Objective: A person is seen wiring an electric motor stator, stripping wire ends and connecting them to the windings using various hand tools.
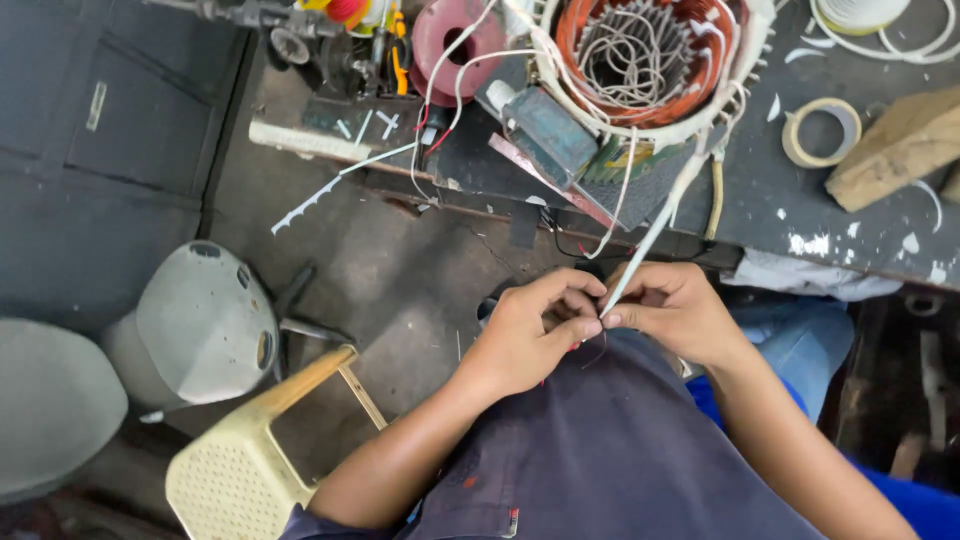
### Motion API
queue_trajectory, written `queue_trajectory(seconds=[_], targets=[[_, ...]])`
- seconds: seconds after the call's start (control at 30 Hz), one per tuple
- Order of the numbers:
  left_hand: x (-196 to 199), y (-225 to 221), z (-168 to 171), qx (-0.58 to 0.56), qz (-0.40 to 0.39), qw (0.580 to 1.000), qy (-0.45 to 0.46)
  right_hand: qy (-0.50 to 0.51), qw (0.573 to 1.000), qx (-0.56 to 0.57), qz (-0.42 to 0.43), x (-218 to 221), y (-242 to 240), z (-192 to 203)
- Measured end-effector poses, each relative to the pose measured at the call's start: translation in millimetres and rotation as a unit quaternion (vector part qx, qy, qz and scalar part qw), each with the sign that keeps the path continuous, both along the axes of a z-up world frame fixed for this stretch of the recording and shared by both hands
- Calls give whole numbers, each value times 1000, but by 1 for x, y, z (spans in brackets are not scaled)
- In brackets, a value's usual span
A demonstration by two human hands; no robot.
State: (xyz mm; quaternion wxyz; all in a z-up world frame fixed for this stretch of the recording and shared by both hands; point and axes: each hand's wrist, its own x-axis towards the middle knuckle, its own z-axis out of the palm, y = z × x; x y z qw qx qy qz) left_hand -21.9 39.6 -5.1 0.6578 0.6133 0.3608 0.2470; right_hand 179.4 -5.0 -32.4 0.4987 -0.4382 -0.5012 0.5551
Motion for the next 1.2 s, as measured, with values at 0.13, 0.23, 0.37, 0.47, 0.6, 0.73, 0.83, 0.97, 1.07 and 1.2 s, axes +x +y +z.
queue_trajectory(seconds=[0.13, 0.23, 0.37, 0.47, 0.6, 0.73, 0.83, 0.97, 1.07, 1.2], targets=[[-3, 5, -10, -86, -59, 994, -21, -217, 951, 133, -175, -14, -30, 2], [-3, 9, -28, -113, -78, 989, -47, -272, 918, 206, -204, -36, -32, 36], [1, 16, -23, -109, -91, 988, -60, -282, 906, 212, -236, -41, -41, 37], [2, 11, -21, -130, -109, 983, -64, -305, 883, 226, -275, -47, -50, 26], [7, 11, -23, -122, -114, 984, -61, -304, 876, 212, -308, -53, -53, 25], [8, 14, -16, -1, -123, 992, -30, -277, 898, 134, -315, -55, -56, 26], [9, 18, 5, 96, -149, 984, -3, -180, 937, 65, -291, -50, -54, 17], [10, 26, 7, 117, -149, 982, -10, -129, 955, 37, -265, -51, -48, 36], [11, 27, 4, 65, -146, 987, -35, -173, 947, 41, -267, -48, -47, 30], [11, 27, 3, 51, -153, 986, -45, -94, 960, -15, -263, -50, -53, 14]])
